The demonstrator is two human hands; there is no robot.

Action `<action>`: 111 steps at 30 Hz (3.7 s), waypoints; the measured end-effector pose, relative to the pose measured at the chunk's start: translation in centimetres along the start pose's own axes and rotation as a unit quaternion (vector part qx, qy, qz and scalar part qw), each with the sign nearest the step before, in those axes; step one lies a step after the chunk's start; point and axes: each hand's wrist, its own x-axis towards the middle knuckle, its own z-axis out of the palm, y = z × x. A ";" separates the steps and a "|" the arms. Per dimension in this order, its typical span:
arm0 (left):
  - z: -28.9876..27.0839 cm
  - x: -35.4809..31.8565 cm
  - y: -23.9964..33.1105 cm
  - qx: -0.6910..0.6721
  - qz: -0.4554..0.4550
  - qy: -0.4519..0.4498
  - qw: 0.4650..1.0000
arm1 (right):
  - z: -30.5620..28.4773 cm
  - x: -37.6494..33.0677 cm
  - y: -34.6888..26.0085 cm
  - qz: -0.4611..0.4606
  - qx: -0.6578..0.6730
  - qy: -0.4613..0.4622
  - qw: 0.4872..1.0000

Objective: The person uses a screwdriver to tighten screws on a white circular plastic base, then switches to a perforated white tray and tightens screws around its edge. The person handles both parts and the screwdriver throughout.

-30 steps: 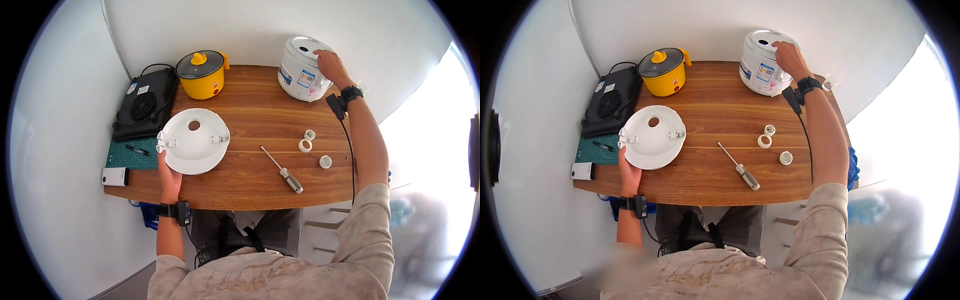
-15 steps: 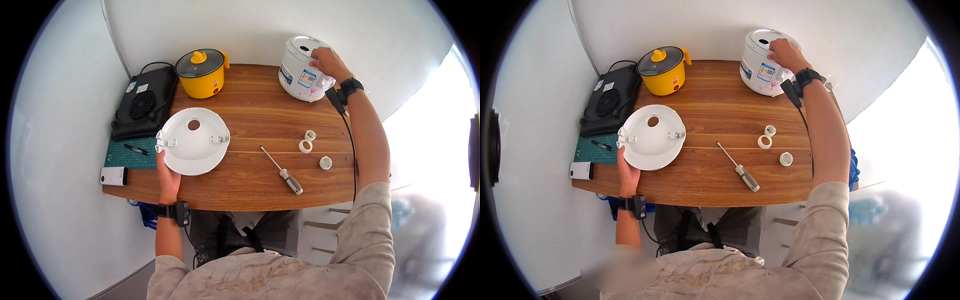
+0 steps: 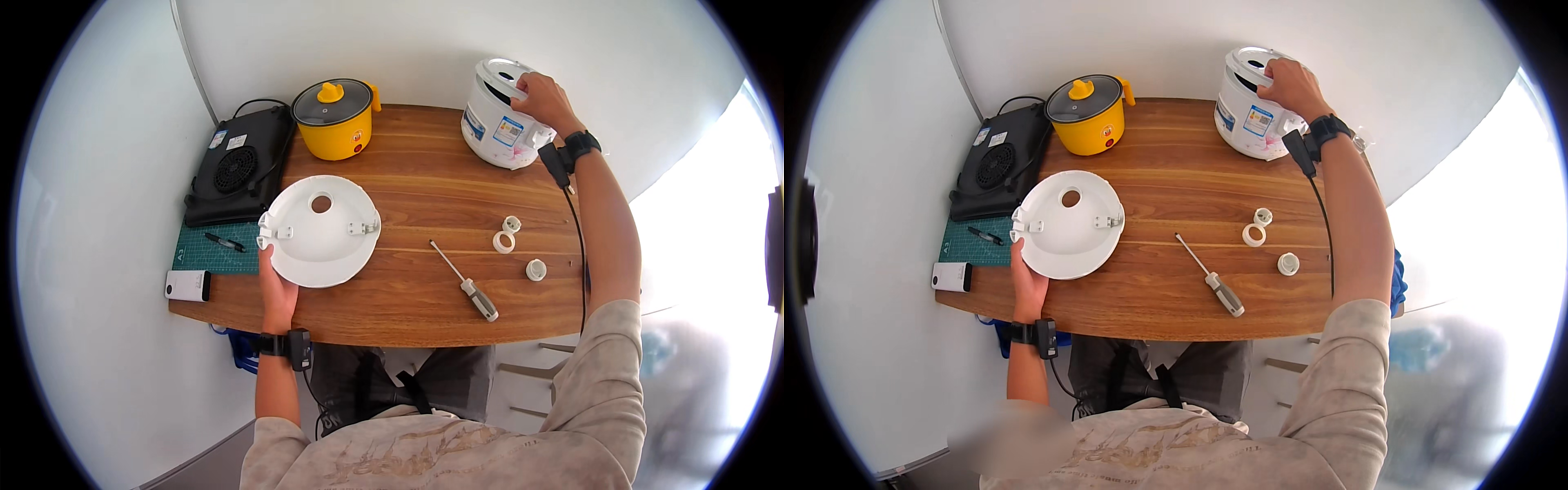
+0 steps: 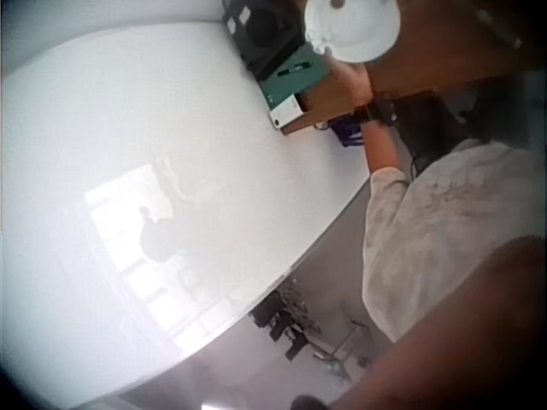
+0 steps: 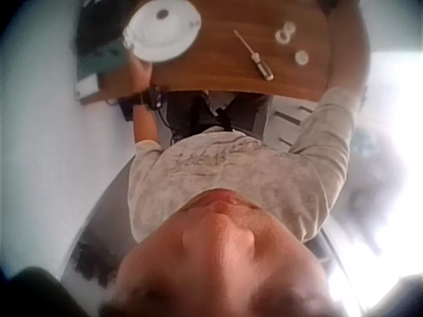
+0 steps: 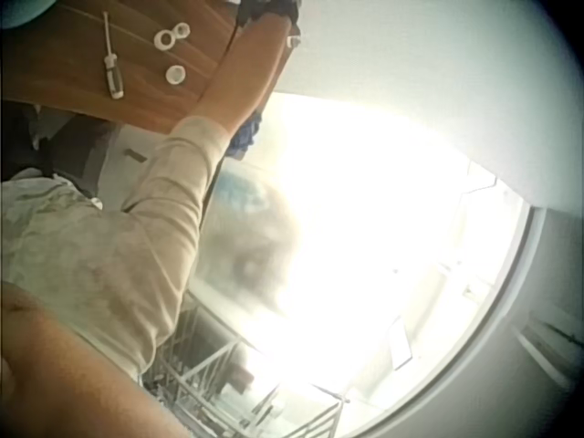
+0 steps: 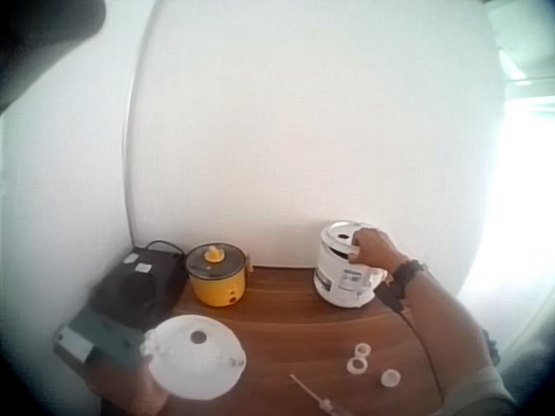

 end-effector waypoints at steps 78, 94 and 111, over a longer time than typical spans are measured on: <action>10.5 -14.2 -1.7 0.132 -0.184 -0.227 0.947 | 0.2 -39.7 -14.4 0.259 0.450 -0.014 0.855; 11.6 -10.7 -6.8 0.057 -0.271 -0.201 0.940 | 2.4 -41.6 -12.9 0.315 0.649 -0.050 0.691; 13.7 -10.0 -9.1 0.085 -0.220 -0.238 0.942 | 6.7 -37.4 -15.1 0.304 0.703 -0.096 0.636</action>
